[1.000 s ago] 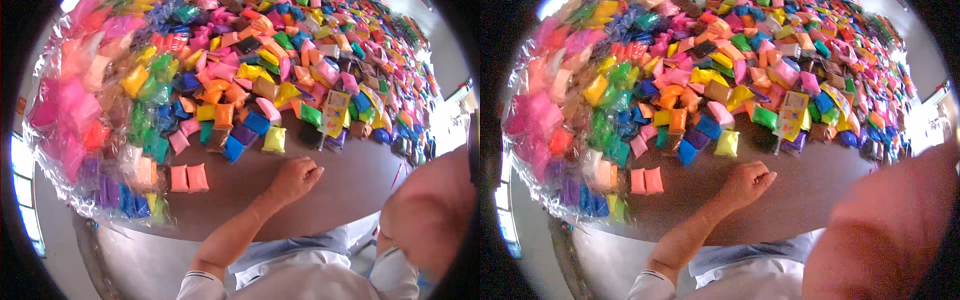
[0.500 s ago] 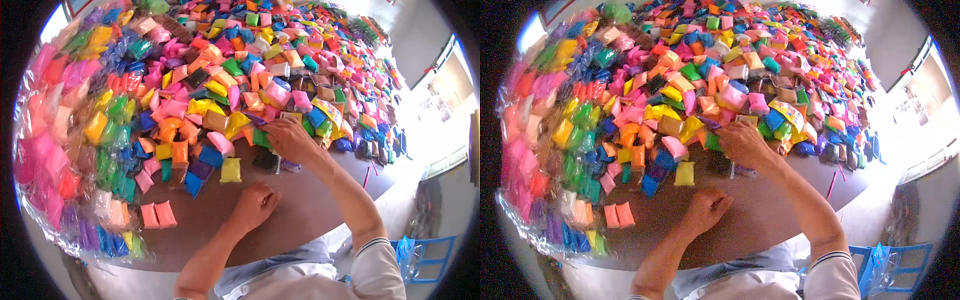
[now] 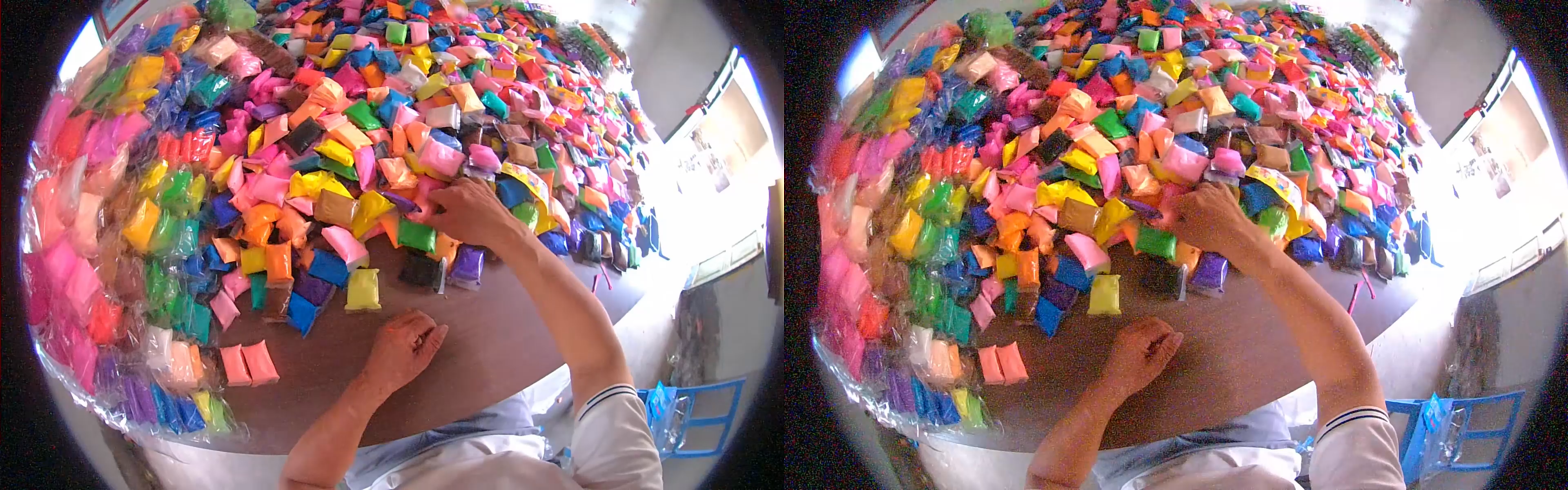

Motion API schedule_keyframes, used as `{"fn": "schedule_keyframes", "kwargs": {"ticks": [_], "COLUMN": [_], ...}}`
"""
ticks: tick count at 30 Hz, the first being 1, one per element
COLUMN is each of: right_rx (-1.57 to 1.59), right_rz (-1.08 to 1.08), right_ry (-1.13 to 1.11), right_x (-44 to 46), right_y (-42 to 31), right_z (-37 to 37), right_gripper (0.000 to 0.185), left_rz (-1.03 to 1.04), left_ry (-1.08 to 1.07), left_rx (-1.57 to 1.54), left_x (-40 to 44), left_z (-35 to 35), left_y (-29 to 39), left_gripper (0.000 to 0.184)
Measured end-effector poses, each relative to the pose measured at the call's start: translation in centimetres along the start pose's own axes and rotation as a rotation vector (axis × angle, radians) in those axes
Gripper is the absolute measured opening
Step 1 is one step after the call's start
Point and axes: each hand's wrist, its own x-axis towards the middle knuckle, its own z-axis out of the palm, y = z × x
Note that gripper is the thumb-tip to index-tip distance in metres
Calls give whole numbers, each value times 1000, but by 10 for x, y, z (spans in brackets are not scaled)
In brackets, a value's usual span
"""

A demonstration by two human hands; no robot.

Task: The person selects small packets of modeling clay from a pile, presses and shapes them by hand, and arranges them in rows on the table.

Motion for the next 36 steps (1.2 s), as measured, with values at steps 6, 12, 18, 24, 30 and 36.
{"fn": "schedule_keyframes", "kwargs": {"ticks": [6,12,18,24,30,36], "right_rx": [23,802,1781,1893,1822,1611], "right_rz": [85,226,241,219,164,393], "right_ry": [-11,83,-13,-44,7,123], "right_x": [15,4,-21,-45,-67,-93], "right_y": [-14,-4,-1,-22,-37,-59], "right_z": [6,-12,-32,-16,13,19], "right_gripper": [31,32,38,39,27,22], "left_rz": [-15,6,6,-60,128,-42], "left_ry": [-10,-9,12,-37,66,52], "left_rx": [-7,9,-79,-12,-1,-39], "left_x": [1,1,-1,-3,-1,-3], "left_z": [-1,0,3,-5,3,0], "left_y": [4,1,1,6,-8,-7], "left_gripper": [18,17,23,20,24,28]}}
